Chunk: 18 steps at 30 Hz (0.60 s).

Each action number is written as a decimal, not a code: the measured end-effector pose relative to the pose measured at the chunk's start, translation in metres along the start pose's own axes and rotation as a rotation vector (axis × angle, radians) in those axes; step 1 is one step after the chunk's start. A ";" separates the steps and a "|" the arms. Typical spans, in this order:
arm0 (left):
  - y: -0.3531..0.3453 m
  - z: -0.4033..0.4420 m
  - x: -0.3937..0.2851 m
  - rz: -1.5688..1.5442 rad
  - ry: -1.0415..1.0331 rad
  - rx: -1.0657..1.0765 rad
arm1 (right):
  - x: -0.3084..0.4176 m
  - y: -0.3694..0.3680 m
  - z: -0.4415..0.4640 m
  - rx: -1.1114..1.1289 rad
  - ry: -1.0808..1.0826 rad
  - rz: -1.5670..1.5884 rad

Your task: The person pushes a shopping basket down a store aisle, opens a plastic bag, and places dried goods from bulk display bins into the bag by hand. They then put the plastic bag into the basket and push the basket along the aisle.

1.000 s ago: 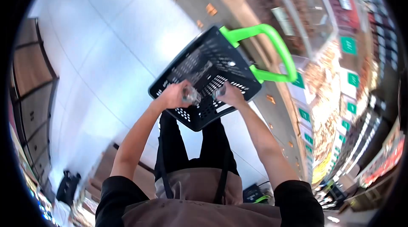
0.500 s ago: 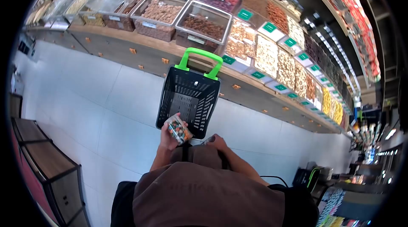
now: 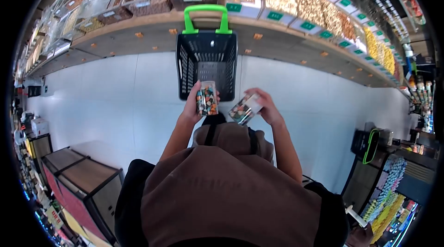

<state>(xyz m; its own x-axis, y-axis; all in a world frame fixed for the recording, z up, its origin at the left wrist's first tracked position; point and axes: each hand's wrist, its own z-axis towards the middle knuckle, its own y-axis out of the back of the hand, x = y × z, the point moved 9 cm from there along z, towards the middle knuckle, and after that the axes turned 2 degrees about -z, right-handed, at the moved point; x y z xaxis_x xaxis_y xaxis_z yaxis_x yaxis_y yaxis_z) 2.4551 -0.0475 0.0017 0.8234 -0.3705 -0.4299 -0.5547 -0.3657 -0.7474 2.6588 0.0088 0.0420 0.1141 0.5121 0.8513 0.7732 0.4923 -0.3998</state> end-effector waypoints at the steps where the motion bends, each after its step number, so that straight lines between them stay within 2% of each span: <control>1: -0.008 -0.009 0.010 -0.040 0.007 0.025 | 0.000 -0.002 -0.003 0.037 0.092 0.114; 4: -0.028 -0.029 0.038 -0.171 -0.009 0.114 | -0.002 -0.016 -0.020 0.050 0.188 0.621; 5: -0.034 -0.037 0.044 -0.223 0.001 0.136 | -0.005 -0.021 -0.026 0.036 0.180 0.628; 7: -0.047 -0.050 0.053 -0.287 0.013 0.168 | -0.015 -0.024 -0.031 -0.079 0.081 0.845; 10: -0.051 -0.062 0.053 -0.361 0.112 0.172 | -0.038 -0.033 -0.043 -0.096 0.016 0.892; 13: -0.037 -0.075 0.019 -0.211 0.035 0.092 | -0.062 -0.050 -0.043 -0.086 -0.030 0.831; 16: -0.017 -0.098 -0.030 -0.224 -0.037 0.288 | -0.089 -0.087 -0.027 -0.096 -0.120 0.797; 18: 0.021 -0.121 -0.062 -0.306 -0.049 0.236 | -0.103 -0.126 -0.002 -0.085 -0.157 0.790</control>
<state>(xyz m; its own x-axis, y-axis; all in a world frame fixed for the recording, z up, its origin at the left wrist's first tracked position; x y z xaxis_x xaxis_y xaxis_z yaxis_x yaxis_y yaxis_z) 2.3782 -0.1355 0.0744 0.9544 -0.2313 -0.1890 -0.2450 -0.2442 -0.9383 2.5512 -0.1072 0.0048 0.5619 0.7825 0.2683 0.5465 -0.1077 -0.8305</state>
